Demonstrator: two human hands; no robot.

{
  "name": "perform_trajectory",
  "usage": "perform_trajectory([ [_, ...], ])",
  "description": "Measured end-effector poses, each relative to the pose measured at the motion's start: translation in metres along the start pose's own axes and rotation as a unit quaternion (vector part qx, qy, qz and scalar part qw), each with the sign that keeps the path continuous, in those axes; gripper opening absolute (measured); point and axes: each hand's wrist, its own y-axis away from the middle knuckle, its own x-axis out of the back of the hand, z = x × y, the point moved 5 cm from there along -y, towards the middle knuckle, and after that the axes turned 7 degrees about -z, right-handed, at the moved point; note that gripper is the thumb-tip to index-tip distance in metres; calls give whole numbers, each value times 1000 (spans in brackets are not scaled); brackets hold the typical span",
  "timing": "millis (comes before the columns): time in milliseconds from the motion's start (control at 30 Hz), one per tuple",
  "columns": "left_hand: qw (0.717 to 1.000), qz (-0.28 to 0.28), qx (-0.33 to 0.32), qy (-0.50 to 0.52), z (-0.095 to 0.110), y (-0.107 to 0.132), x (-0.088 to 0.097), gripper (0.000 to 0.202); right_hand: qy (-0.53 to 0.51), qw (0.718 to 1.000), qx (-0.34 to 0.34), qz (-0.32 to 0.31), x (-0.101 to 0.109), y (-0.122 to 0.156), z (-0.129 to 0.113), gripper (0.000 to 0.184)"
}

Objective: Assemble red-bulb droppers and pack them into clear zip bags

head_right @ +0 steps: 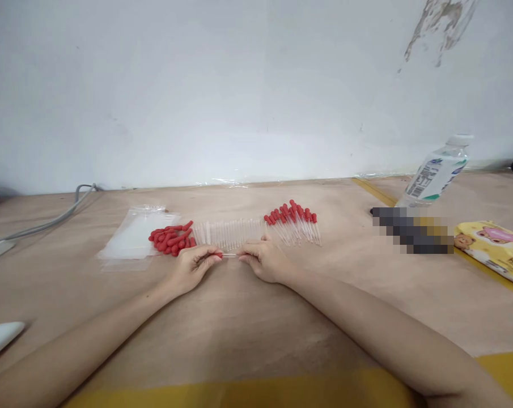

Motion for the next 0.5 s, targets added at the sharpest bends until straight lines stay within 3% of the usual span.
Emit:
perform_trajectory([
  [200, 997, -56, -21, -51, 11, 0, -4, 15, 120, 992, 47, 7, -1, 1, -1, 21],
  [300, 997, -49, -12, -59, 9, -1, -4, 14, 164, 984, 55, 51, -4, 3, -3, 24],
  [500, 999, -15, -25, -46, 9, -2, 3, 18, 131, 986, 59, 85, -3, 4, -2, 24],
])
